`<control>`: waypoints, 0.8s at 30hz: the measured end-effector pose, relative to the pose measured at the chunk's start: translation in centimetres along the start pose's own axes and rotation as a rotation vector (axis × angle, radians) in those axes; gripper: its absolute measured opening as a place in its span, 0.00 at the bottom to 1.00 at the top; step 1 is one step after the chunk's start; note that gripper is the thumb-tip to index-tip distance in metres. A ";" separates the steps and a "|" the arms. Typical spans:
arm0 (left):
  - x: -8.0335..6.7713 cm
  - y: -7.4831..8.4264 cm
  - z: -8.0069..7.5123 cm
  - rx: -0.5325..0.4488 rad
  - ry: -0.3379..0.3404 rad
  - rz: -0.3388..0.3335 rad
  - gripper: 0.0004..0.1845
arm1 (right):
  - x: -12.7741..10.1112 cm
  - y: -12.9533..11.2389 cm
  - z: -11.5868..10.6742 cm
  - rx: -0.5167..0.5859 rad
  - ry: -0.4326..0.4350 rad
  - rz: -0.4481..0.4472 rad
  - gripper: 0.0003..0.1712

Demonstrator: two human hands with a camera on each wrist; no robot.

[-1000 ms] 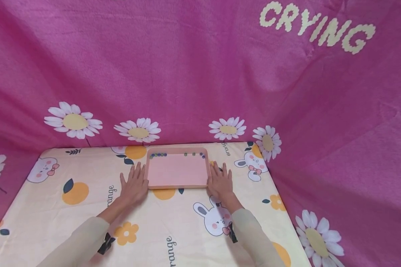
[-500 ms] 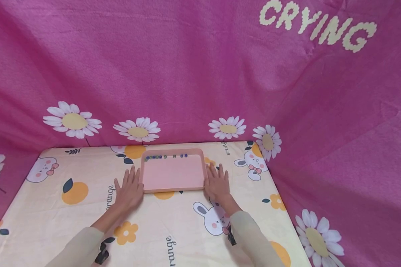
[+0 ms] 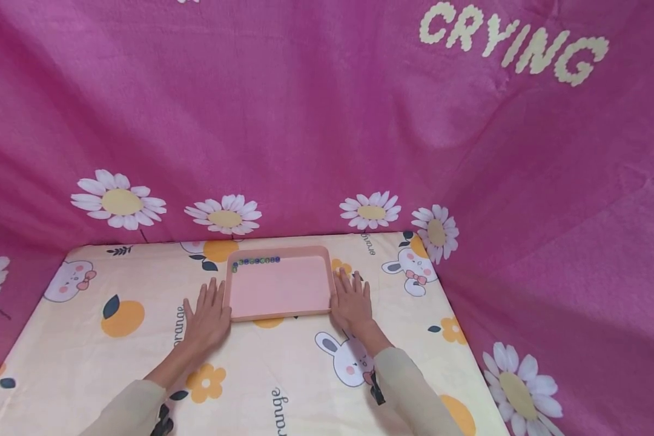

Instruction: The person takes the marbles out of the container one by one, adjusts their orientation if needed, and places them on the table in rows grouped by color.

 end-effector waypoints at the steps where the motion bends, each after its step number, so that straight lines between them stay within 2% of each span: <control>1: -0.1 0.0 0.1 0.003 -0.004 -0.005 0.36 | -0.1 0.0 0.1 0.000 -0.006 0.002 0.33; 6: -0.1 -0.2 0.4 0.001 0.001 -0.012 0.36 | -0.2 -0.1 0.1 -0.004 0.000 -0.004 0.34; 12: 0.0 -0.1 0.0 -0.007 0.000 -0.010 0.38 | -0.3 0.0 0.3 0.011 0.017 0.007 0.34; 24: 1.5 -0.2 -0.7 0.016 0.040 0.019 0.41 | -0.2 -0.1 0.2 -0.019 -0.006 0.012 0.35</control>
Point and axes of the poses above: each hand's wrist, its own x-axis towards the middle knuckle, its own z-axis out of the palm, y = z × x, the point moved 5 cm from there along x, towards the middle knuckle, and after that the axes turned 4 degrees about y, right-handed, at the moved point
